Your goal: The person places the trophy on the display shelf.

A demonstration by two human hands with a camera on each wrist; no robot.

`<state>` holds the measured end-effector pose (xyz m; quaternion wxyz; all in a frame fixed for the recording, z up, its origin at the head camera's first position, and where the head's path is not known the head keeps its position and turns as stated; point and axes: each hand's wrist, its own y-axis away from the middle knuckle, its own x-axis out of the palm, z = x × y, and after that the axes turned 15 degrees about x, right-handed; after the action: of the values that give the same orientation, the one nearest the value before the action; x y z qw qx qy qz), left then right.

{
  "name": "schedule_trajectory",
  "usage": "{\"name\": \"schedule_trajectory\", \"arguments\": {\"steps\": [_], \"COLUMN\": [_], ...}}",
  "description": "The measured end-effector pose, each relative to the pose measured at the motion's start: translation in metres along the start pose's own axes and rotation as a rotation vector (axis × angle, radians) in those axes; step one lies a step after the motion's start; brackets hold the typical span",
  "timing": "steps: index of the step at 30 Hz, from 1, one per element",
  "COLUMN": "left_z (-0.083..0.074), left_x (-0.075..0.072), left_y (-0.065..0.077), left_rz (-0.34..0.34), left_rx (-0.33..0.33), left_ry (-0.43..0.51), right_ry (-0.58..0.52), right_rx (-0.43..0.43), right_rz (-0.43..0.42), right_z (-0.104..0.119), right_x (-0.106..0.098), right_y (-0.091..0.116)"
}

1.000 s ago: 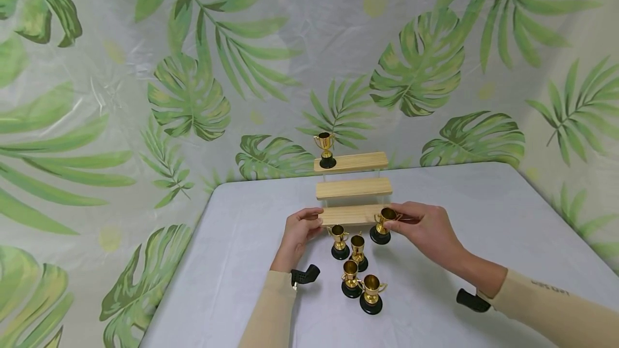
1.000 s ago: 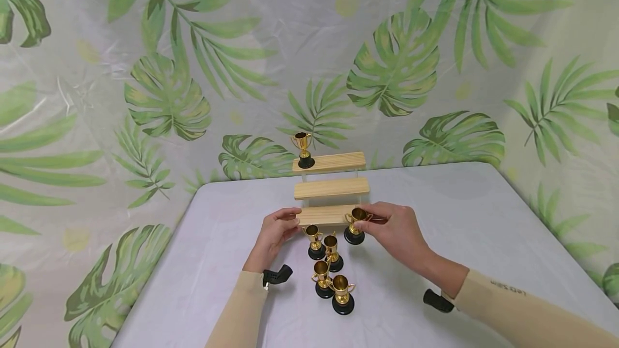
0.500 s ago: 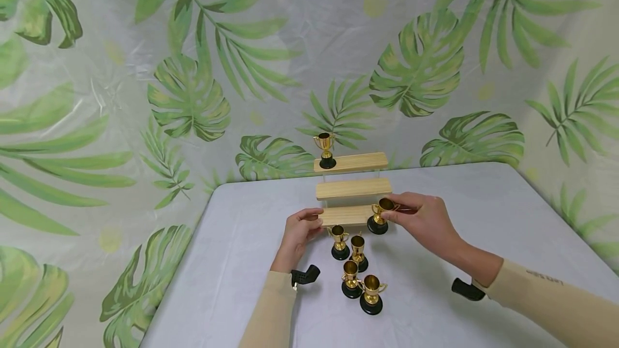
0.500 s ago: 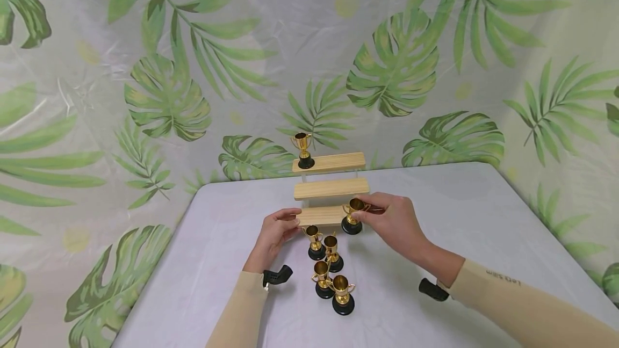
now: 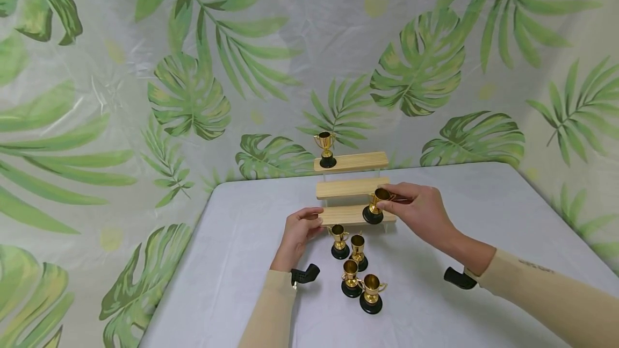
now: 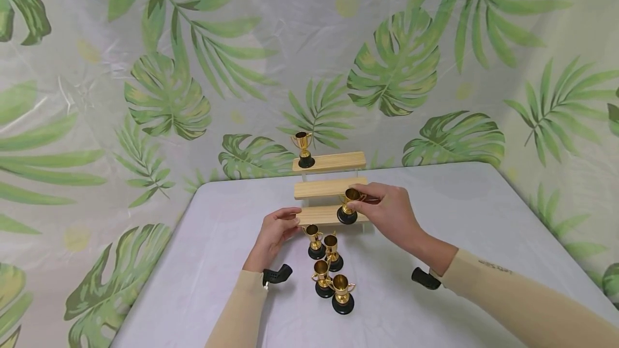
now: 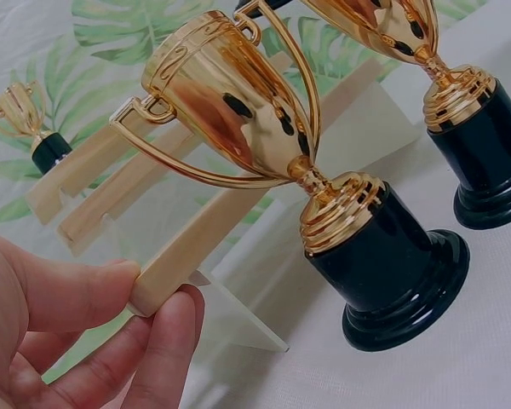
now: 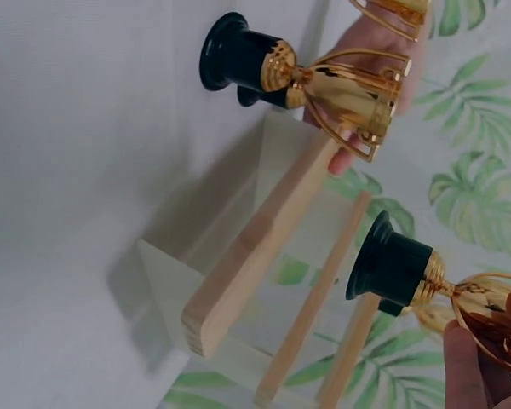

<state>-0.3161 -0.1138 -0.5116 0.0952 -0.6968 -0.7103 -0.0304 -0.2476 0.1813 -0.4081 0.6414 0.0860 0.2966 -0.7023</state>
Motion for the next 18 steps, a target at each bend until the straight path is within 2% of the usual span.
{"name": "schedule_trajectory", "arguments": {"steps": [12, 18], "left_z": [0.001, 0.0], "left_x": [-0.001, -0.001], "left_y": [0.0, 0.0], "left_rz": [0.003, 0.01], "left_rx": [-0.006, -0.008], "left_ry": [-0.005, -0.006], "right_ry": [-0.013, -0.03], "right_rx": [-0.029, -0.017], "right_rz": [-0.03, -0.043], "right_z": [0.009, 0.016], "right_x": [0.0, -0.002], "right_y": [-0.014, -0.023]}}
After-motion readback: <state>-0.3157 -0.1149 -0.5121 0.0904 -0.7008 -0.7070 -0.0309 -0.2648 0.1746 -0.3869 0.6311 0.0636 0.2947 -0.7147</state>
